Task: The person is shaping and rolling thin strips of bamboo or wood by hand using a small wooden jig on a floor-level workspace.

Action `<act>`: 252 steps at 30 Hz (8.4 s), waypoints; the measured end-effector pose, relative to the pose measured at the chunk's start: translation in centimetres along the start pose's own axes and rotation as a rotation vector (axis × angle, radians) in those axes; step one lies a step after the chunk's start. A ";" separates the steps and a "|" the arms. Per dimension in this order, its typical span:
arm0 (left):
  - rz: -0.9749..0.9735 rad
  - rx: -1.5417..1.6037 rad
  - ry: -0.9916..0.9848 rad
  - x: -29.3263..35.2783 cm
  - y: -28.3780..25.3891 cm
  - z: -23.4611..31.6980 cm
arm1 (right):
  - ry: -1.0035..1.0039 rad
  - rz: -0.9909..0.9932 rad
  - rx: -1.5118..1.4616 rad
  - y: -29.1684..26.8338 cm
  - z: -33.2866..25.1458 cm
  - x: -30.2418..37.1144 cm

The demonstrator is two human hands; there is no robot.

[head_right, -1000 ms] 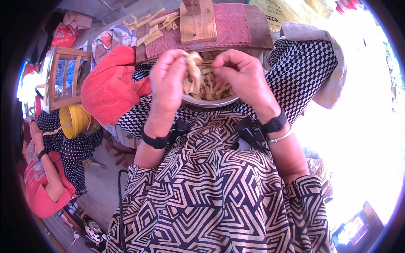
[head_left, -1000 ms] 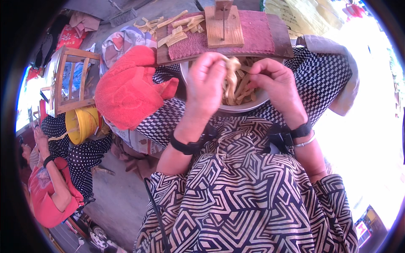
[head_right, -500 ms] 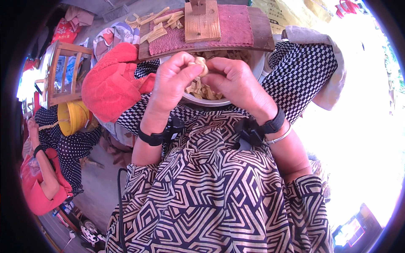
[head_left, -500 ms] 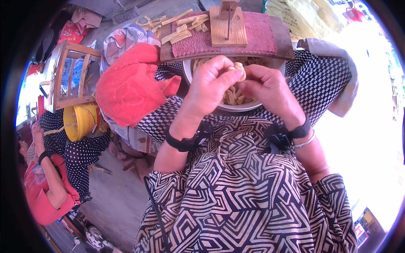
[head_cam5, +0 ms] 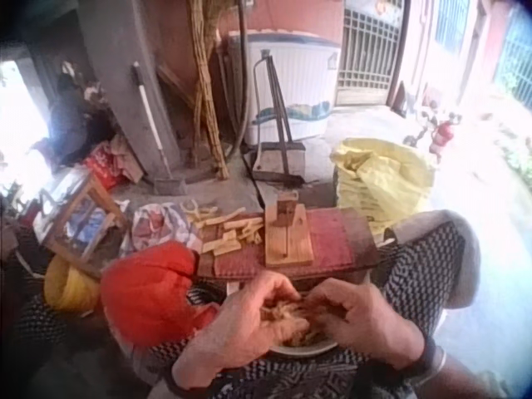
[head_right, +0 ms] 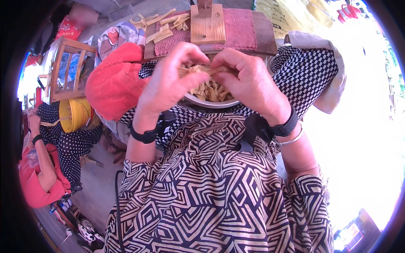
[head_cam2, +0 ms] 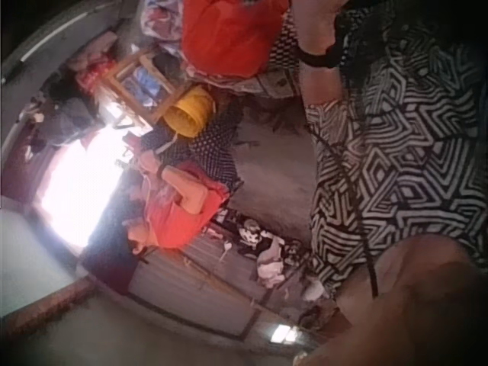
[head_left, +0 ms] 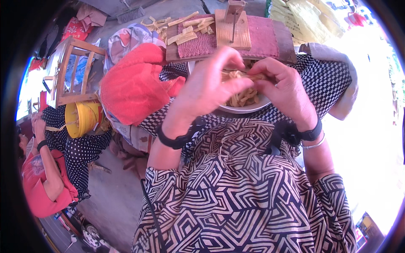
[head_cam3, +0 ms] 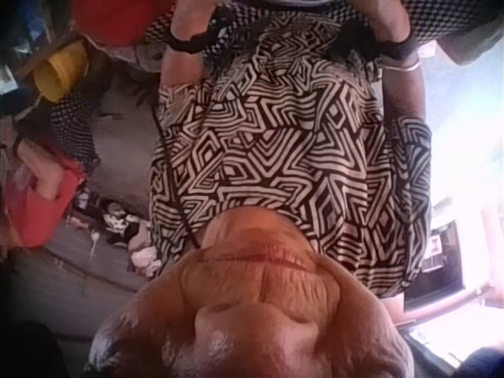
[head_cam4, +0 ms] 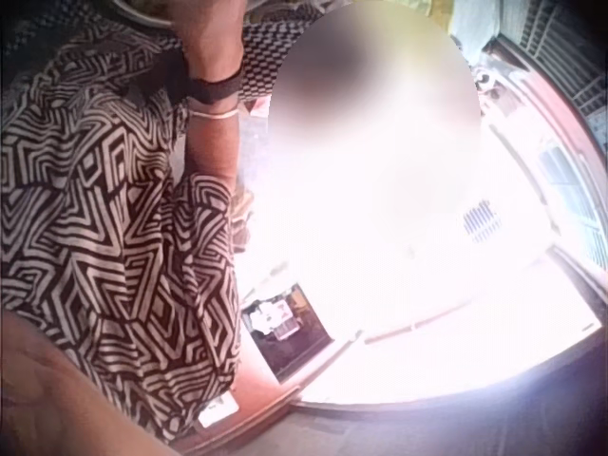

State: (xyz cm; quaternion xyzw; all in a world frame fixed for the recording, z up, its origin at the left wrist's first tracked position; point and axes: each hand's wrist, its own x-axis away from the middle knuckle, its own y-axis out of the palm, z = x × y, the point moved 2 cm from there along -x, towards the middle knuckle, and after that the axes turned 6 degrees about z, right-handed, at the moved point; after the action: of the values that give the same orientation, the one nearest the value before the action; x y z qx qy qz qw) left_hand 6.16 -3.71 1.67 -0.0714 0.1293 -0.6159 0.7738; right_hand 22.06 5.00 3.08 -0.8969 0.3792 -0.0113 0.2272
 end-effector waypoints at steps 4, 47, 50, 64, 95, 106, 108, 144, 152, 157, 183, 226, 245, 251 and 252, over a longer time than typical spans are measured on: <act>-0.038 0.241 -0.127 0.1 1.0 0.4 | 0.140 -0.100 -0.232 -1.1 -0.1 -0.5; 0.207 0.081 -0.168 -7.5 -1.9 -5.7 | 0.272 0.058 -0.088 -0.3 4.2 -7.9; 0.250 0.035 -0.122 -8.0 -2.1 -6.9 | 0.202 0.087 -0.053 0.0 4.9 -8.6; 0.343 0.701 -0.462 -5.9 -4.5 -8.8 | 0.354 -0.007 -0.048 -1.6 5.9 -6.6; 0.198 0.720 0.565 6.7 0.5 14.5 | 0.344 -0.086 -0.646 -4.0 1.3 -0.5; -0.342 -0.210 -0.055 3.1 1.2 4.7 | -0.050 -0.068 -0.633 -8.4 -3.6 2.9; -0.237 -0.600 -0.110 3.3 1.6 1.5 | -0.033 -0.041 -0.641 -7.7 -3.7 3.3; 0.160 1.264 -0.128 2.3 -1.4 7.1 | -0.235 -0.125 0.132 -3.0 -5.1 1.8; -0.086 -0.409 -0.097 5.7 -7.0 13.6 | -0.353 -0.491 -0.220 0.6 -5.6 2.2; 0.418 0.568 0.178 4.8 -9.7 7.6 | 0.265 -0.255 0.204 -8.3 -2.9 3.6; -0.427 -0.866 -0.012 -2.5 13.0 -9.1 | 0.113 -0.093 0.469 -4.6 3.1 4.8; 0.114 -0.128 0.168 -4.0 3.6 -2.2 | 0.670 -0.180 -1.181 1.8 7.2 -2.1; 0.230 -0.614 0.209 0.4 0.7 -1.7 | 0.227 0.134 -0.425 -1.4 3.7 -3.8; 0.185 -0.607 0.343 -1.7 0.2 0.3 | 0.428 -0.310 -0.255 -0.9 1.5 -5.5; 0.109 -0.458 0.273 -1.9 -0.5 0.3 | 0.391 -0.275 -0.269 -1.4 0.9 -5.6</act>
State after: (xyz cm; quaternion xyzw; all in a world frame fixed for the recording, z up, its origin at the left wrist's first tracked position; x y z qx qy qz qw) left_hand 5.35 -2.03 2.31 -0.1538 0.3719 -0.5318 0.7451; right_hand 19.19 10.03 3.74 -0.9429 0.2884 -0.1646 0.0250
